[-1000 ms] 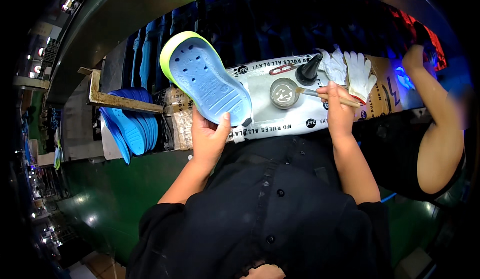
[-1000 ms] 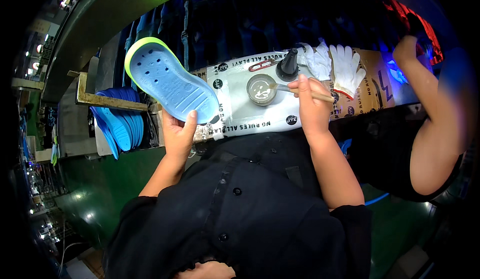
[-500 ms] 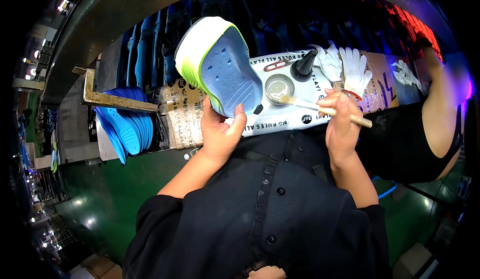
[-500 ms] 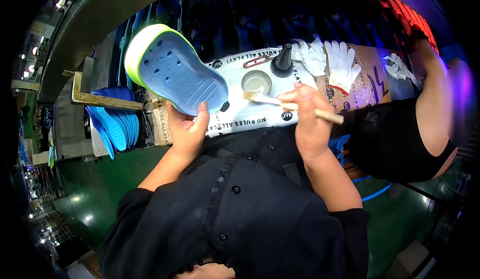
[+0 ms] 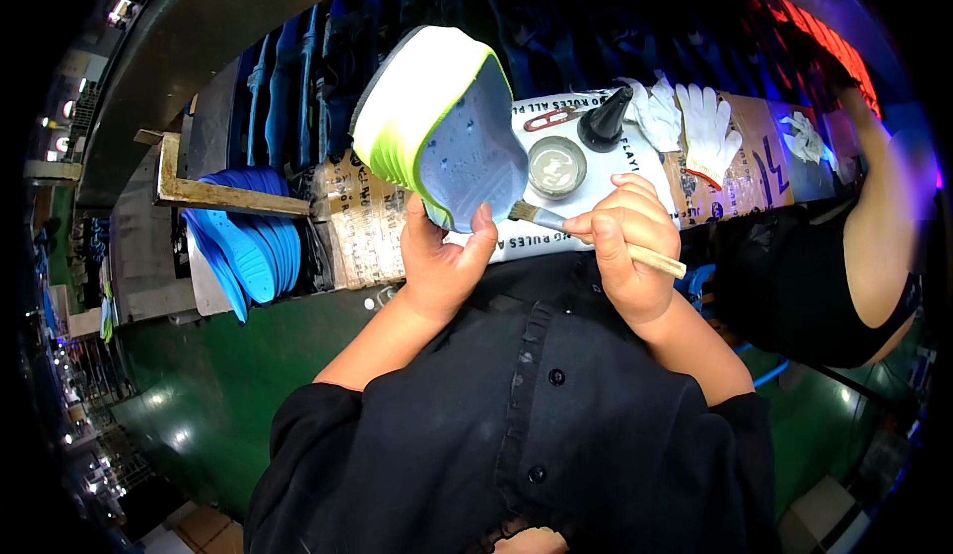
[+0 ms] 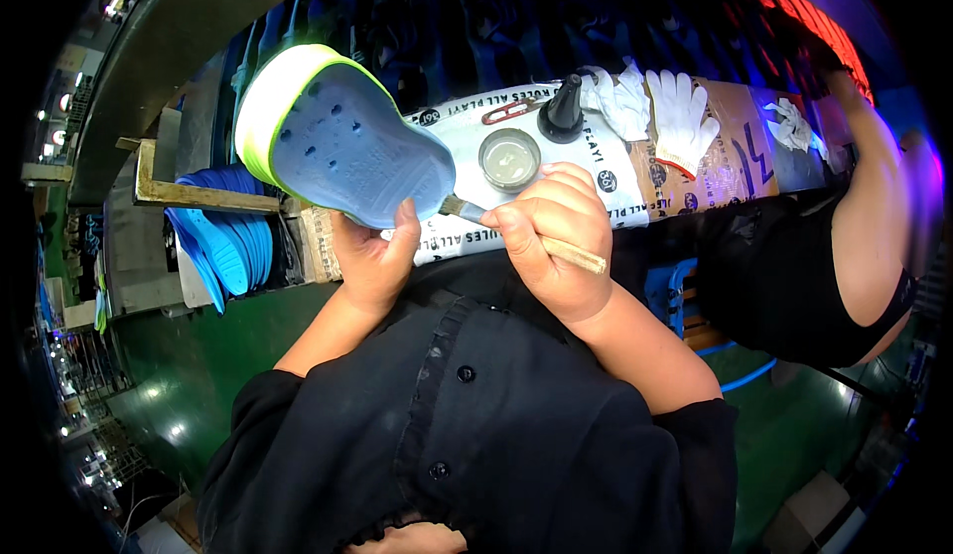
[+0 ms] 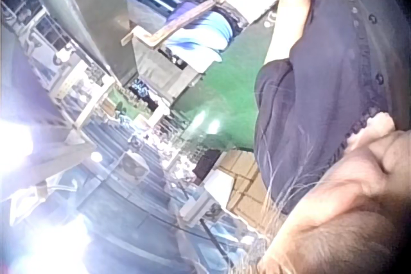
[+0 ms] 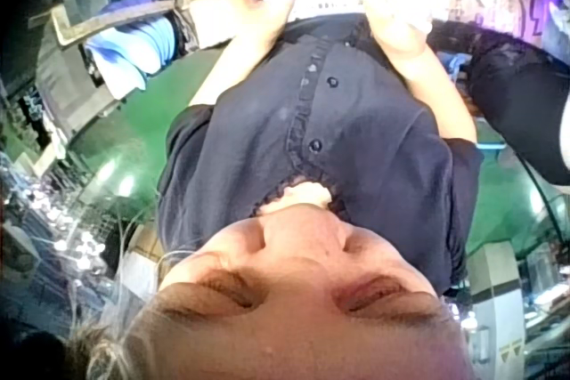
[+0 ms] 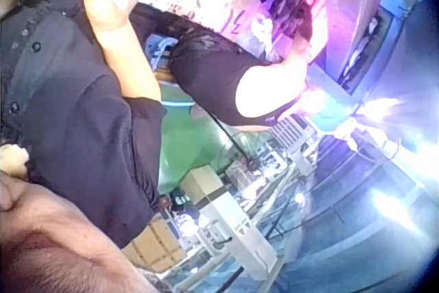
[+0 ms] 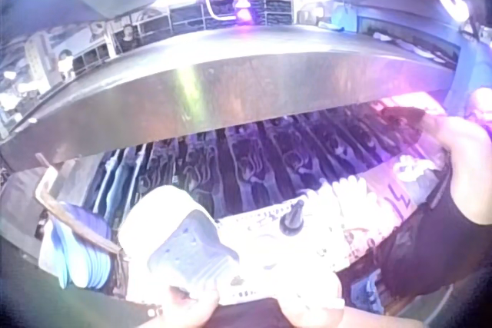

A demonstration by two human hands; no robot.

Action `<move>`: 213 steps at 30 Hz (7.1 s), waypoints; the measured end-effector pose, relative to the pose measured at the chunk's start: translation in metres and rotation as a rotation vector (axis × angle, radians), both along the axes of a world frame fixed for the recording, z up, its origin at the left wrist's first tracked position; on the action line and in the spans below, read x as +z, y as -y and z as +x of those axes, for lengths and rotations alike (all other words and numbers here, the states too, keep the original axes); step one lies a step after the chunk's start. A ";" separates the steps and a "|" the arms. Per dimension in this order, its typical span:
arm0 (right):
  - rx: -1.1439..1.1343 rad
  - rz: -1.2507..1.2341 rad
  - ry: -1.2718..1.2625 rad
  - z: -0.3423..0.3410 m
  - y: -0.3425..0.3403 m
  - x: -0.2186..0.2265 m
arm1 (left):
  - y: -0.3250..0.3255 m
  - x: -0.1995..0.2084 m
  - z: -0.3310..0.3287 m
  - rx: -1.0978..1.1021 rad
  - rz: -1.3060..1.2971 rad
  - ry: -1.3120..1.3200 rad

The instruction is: The person applies glue to the inside of several shoe soles using a brush, dipping the brush into a small container of glue between applications. They pick up each sole from a stack, apply the glue, and then place the glued sole onto a moving conveyor belt.

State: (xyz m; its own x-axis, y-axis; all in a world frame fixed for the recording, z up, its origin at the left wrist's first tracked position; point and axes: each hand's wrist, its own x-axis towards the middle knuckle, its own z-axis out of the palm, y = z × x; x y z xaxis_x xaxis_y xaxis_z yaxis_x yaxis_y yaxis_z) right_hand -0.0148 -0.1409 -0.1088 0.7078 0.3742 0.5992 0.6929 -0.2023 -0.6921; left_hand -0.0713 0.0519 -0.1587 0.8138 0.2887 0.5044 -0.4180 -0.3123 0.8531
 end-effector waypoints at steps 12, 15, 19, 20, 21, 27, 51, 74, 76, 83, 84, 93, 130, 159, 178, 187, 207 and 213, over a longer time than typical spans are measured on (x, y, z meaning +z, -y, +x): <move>0.007 0.039 -0.018 0.002 0.000 0.006 | -0.005 -0.005 0.003 0.066 0.245 0.165; -0.017 -0.005 0.020 0.003 -0.001 0.002 | -0.007 -0.003 0.002 0.045 0.340 0.140; -0.079 -0.028 -0.010 0.001 0.007 0.003 | -0.007 -0.004 0.001 0.043 0.319 0.158; -0.101 -0.016 -0.027 0.000 0.008 0.004 | -0.007 -0.004 0.000 0.030 0.329 0.156; -0.102 -0.017 -0.028 0.000 0.008 0.005 | -0.006 -0.005 0.001 0.028 0.329 0.155; 0.009 0.013 0.040 0.000 0.001 0.004 | -0.004 -0.008 0.002 0.052 0.309 0.181; 0.017 0.031 -0.054 -0.001 0.002 0.007 | -0.005 -0.009 0.001 0.101 0.266 0.130; -0.295 0.125 -0.073 0.003 0.066 -0.017 | 0.001 0.118 0.004 -0.623 -0.567 -0.782; -0.288 0.115 -0.109 0.000 0.083 -0.017 | 0.023 0.138 0.020 -0.899 -0.515 -0.920; -0.432 0.228 -0.247 -0.008 0.129 -0.034 | 0.182 0.228 0.210 -1.277 -0.629 -0.604; -0.437 0.221 -0.239 -0.008 0.133 -0.033 | 0.212 0.246 0.229 -1.033 -0.741 -0.542; -0.464 0.337 -0.454 -0.004 0.149 -0.057 | 0.201 0.165 0.179 -1.119 -0.515 -0.524; 0.776 -0.721 -0.476 -0.019 -0.314 -0.069 | -0.447 -0.069 -0.162 0.079 -0.723 -0.676; 1.058 -1.005 -0.838 0.003 -0.253 -0.084 | -0.144 -0.093 -0.212 0.684 -0.688 -0.379; 0.547 -0.928 -0.719 0.054 -0.148 -0.061 | -0.183 -0.067 -0.067 0.723 -0.161 -0.700; 0.338 -0.286 -0.911 0.069 -0.067 -0.014 | -0.184 -0.064 -0.130 0.606 -0.513 -0.654; -0.005 0.812 -1.100 0.024 0.078 -0.088 | -0.113 0.013 -0.032 0.508 1.184 -0.787; -0.080 0.651 -0.994 0.023 0.063 -0.068 | -0.114 0.019 -0.035 0.384 1.163 -0.753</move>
State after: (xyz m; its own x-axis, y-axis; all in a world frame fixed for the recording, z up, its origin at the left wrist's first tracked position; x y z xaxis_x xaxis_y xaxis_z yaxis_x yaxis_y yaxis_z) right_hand 0.0081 -0.2041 -0.1767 0.9769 0.1367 -0.1641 -0.2039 0.3680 -0.9072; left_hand -0.1059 0.1657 -0.1402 0.9558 0.2785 0.0947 0.2782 -0.9604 0.0168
